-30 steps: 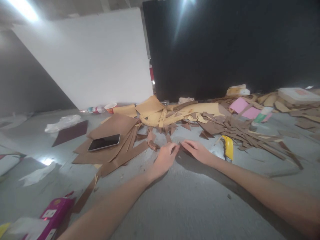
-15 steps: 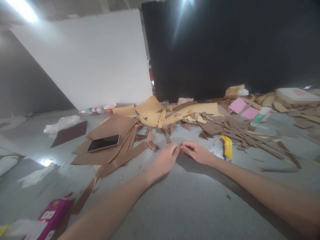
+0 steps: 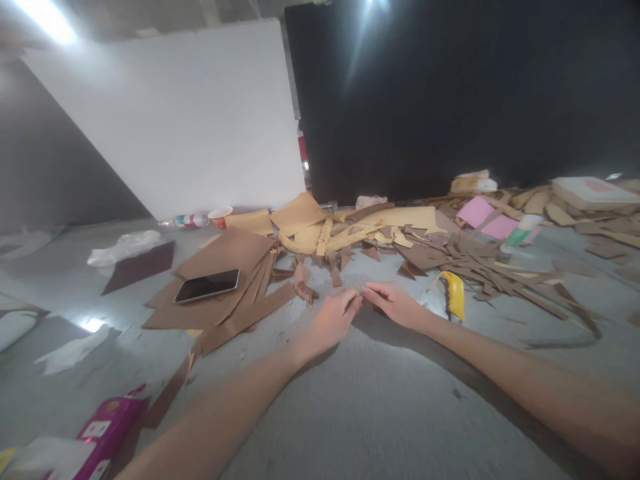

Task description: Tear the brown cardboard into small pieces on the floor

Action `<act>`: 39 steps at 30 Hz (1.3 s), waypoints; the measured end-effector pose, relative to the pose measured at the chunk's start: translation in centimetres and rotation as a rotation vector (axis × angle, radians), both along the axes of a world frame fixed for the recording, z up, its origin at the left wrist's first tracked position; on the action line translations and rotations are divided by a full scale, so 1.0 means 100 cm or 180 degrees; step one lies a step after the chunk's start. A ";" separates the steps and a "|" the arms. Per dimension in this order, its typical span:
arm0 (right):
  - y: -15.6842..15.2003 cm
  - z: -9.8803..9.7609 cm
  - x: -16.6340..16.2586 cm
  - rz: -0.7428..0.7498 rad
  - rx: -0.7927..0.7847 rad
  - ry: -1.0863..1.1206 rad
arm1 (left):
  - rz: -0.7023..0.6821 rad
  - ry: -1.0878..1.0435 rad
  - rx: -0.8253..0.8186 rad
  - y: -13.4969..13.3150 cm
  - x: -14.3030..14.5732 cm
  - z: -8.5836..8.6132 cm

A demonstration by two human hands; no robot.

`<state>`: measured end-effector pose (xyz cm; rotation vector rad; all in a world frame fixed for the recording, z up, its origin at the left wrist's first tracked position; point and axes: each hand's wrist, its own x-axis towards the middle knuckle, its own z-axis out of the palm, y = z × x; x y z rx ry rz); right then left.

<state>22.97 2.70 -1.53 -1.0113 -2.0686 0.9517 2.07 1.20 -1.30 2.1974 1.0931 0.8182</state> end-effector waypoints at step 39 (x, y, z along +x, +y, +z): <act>-0.004 -0.003 -0.001 -0.0185 0.0059 0.0319 | 0.0528 -0.0606 -0.0410 0.006 -0.002 -0.010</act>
